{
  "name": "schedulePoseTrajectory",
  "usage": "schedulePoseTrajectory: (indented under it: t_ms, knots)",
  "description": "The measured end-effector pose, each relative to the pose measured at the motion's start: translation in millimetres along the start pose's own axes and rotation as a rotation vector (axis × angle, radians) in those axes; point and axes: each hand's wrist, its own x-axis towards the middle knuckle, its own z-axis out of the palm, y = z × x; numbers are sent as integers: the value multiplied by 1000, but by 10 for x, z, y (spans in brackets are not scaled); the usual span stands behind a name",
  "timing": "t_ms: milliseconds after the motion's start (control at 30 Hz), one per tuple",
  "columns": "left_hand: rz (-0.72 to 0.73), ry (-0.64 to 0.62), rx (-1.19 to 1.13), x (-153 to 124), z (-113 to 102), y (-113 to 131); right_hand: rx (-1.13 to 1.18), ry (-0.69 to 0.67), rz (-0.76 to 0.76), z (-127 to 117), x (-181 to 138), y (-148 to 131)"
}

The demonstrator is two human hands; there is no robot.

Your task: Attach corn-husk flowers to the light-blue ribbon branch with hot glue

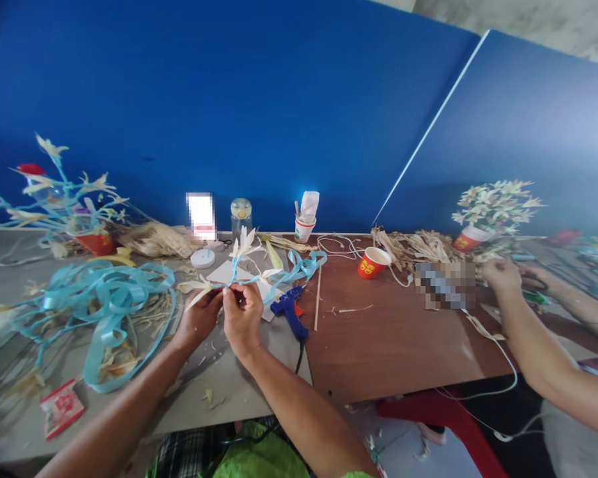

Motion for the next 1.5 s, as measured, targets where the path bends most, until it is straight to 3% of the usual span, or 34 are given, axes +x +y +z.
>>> schedulePoseTrajectory:
  t_ms: [133,367,1000,1100,1300,1400,1500]
  knots:
    - [-104,30,-198,11,30,-59,-5,-9,13,2,10,14]
    - [-141,-7,-227,22,32,9,-3,-16,37,2,11,25]
    - [-110,10,-331,21,71,90,-3,-20,14,1,33,11]
    - [-120,44,-346,27,56,93,-63,-40,-65,-24,27,-17]
    - [-130,131,-254,31,-25,69,-396,-227,-371,-113,47,-103]
    - [-110,171,-225,26,-50,65,-443,-185,-356,-137,96,-72]
    - [-99,206,-242,32,-60,57,-414,-86,-243,-147,165,5]
